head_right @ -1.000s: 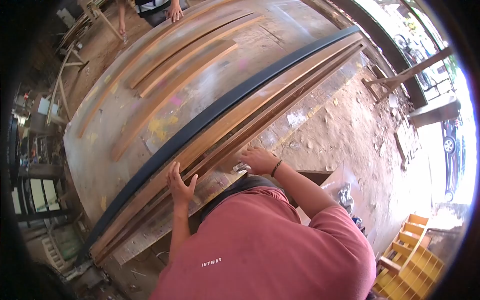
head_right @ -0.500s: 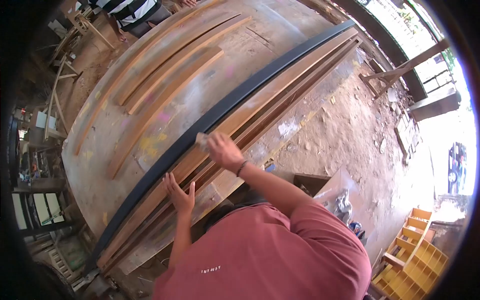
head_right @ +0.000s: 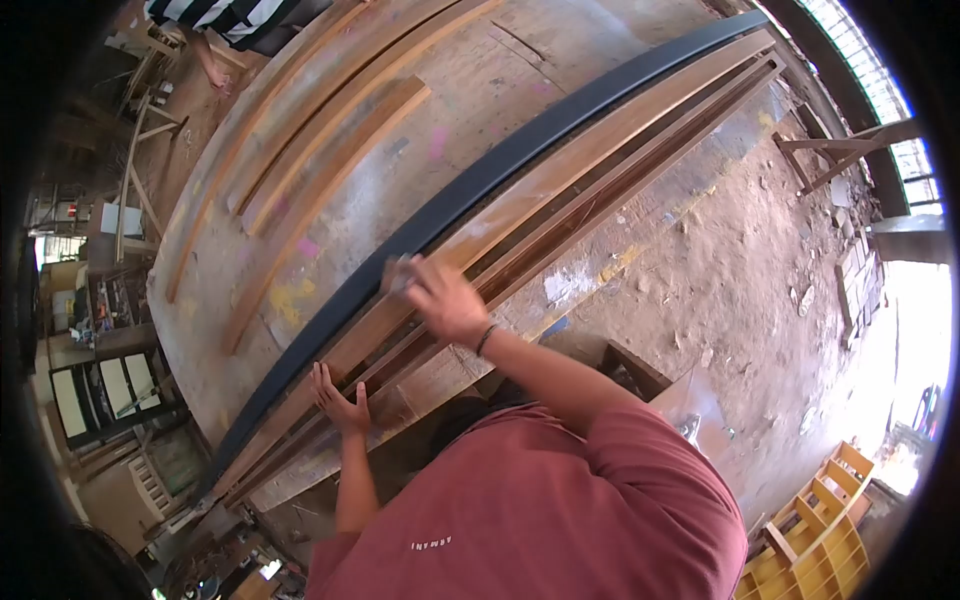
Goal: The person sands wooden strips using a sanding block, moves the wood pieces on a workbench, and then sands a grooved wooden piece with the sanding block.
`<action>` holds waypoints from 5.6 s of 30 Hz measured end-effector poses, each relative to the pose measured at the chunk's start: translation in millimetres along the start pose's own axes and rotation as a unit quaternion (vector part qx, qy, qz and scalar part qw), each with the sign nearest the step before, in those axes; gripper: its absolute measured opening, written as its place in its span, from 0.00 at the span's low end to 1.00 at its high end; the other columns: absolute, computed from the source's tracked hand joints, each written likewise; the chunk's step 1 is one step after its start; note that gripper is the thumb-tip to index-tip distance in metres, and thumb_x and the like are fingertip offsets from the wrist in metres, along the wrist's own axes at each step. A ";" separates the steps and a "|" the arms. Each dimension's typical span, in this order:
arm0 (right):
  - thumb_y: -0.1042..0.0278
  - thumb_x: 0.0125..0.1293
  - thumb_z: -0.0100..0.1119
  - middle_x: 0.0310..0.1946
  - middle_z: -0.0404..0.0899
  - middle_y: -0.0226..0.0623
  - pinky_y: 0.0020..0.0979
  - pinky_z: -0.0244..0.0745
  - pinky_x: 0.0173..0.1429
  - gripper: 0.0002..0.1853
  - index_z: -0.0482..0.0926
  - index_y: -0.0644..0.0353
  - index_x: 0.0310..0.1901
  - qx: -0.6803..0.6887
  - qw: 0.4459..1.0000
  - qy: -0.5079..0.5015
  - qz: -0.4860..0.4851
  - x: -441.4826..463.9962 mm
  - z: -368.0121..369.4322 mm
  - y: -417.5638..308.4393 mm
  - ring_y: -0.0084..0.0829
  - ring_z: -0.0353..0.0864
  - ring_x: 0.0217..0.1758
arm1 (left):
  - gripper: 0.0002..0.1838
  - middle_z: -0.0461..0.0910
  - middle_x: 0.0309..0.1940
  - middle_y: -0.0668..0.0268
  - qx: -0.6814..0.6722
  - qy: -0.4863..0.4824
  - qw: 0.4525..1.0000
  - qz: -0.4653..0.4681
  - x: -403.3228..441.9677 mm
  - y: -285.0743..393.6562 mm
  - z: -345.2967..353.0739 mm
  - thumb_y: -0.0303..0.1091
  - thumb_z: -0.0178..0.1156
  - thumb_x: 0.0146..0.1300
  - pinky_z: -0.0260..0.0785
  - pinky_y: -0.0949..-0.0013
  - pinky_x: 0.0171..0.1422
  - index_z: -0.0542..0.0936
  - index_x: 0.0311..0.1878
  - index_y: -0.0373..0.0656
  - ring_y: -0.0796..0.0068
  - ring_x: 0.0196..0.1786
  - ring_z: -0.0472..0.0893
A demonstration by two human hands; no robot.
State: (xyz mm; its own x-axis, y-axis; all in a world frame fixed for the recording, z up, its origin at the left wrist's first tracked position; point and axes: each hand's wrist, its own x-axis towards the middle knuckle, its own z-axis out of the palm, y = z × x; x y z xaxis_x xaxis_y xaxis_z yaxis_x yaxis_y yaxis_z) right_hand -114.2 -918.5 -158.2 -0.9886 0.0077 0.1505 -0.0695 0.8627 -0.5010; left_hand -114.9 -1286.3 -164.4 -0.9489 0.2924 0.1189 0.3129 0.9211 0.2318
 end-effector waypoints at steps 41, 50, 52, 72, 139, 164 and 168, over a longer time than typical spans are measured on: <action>0.53 0.78 0.65 0.60 0.79 0.46 0.54 0.69 0.73 0.22 0.75 0.56 0.64 -0.103 0.831 0.350 0.419 -203.5 -150.1 254.1 0.51 0.74 0.67 | 0.41 0.63 0.85 0.47 -0.329 -0.297 0.788 0.427 124.0 347.6 57.1 0.44 0.71 0.74 0.62 0.47 0.88 0.65 0.84 0.41 0.40 0.86 0.64; 0.50 0.71 0.75 0.62 0.74 0.50 0.54 0.67 0.76 0.29 0.76 0.59 0.64 -0.107 0.806 0.384 0.438 -155.7 -146.2 254.7 0.55 0.72 0.70 | 0.48 0.74 0.72 0.47 -0.138 -0.141 0.937 0.288 98.5 315.6 66.6 0.38 0.77 0.67 0.69 0.46 0.77 0.62 0.84 0.41 0.43 0.72 0.75; 0.49 0.73 0.73 0.62 0.73 0.51 0.56 0.66 0.77 0.29 0.75 0.60 0.65 -0.067 0.811 0.376 0.444 -154.1 -148.7 247.6 0.56 0.71 0.71 | 0.47 0.75 0.70 0.47 -0.154 -0.153 0.934 0.284 101.8 313.7 64.5 0.37 0.78 0.66 0.69 0.45 0.76 0.63 0.83 0.41 0.43 0.71 0.76; 0.54 0.75 0.69 0.67 0.73 0.51 0.55 0.63 0.80 0.31 0.71 0.59 0.72 -0.138 0.823 0.380 0.400 -172.6 -141.9 217.0 0.53 0.69 0.73 | 0.43 0.77 0.64 0.43 -0.179 -0.143 0.926 0.301 104.8 311.8 69.8 0.34 0.79 0.64 0.70 0.43 0.73 0.68 0.79 0.37 0.41 0.68 0.77; 0.40 0.83 0.55 0.82 0.68 0.51 0.52 0.51 0.93 0.35 0.72 0.59 0.78 0.040 0.986 -0.082 -0.136 -7.0 -69.8 75.7 0.54 0.57 0.90 | 0.28 0.68 0.80 0.52 -0.099 0.042 0.984 0.141 117.5 177.5 50.2 0.50 0.63 0.78 0.63 0.41 0.81 0.76 0.71 0.41 0.44 0.78 0.71; 0.42 0.73 0.70 0.76 0.76 0.53 0.53 0.62 0.87 0.37 0.77 0.60 0.73 -0.034 0.997 0.071 0.010 5.9 -24.1 -23.6 0.56 0.69 0.83 | 0.24 0.77 0.67 0.48 -0.440 0.152 0.884 0.043 94.4 75.2 23.3 0.27 0.65 0.76 0.71 0.52 0.74 0.72 0.70 0.36 0.51 0.69 0.78; 0.43 0.72 0.72 0.82 0.68 0.51 0.54 0.53 0.91 0.40 0.74 0.58 0.78 0.117 0.953 -0.271 -0.071 9.4 -44.2 -69.7 0.52 0.58 0.89 | 0.24 0.77 0.67 0.49 -0.375 0.138 0.914 0.068 81.4 33.4 8.0 0.27 0.67 0.75 0.70 0.51 0.75 0.72 0.70 0.36 0.48 0.70 0.77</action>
State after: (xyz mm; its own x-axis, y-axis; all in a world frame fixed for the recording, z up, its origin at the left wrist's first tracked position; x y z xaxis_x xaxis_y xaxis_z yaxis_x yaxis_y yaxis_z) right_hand -112.7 -956.2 -84.2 -0.8865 -0.4175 -0.1994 -0.1733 0.6992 -0.6936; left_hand -182.0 -1229.7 -154.7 -0.8846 0.2203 0.4111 0.4664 0.4151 0.7811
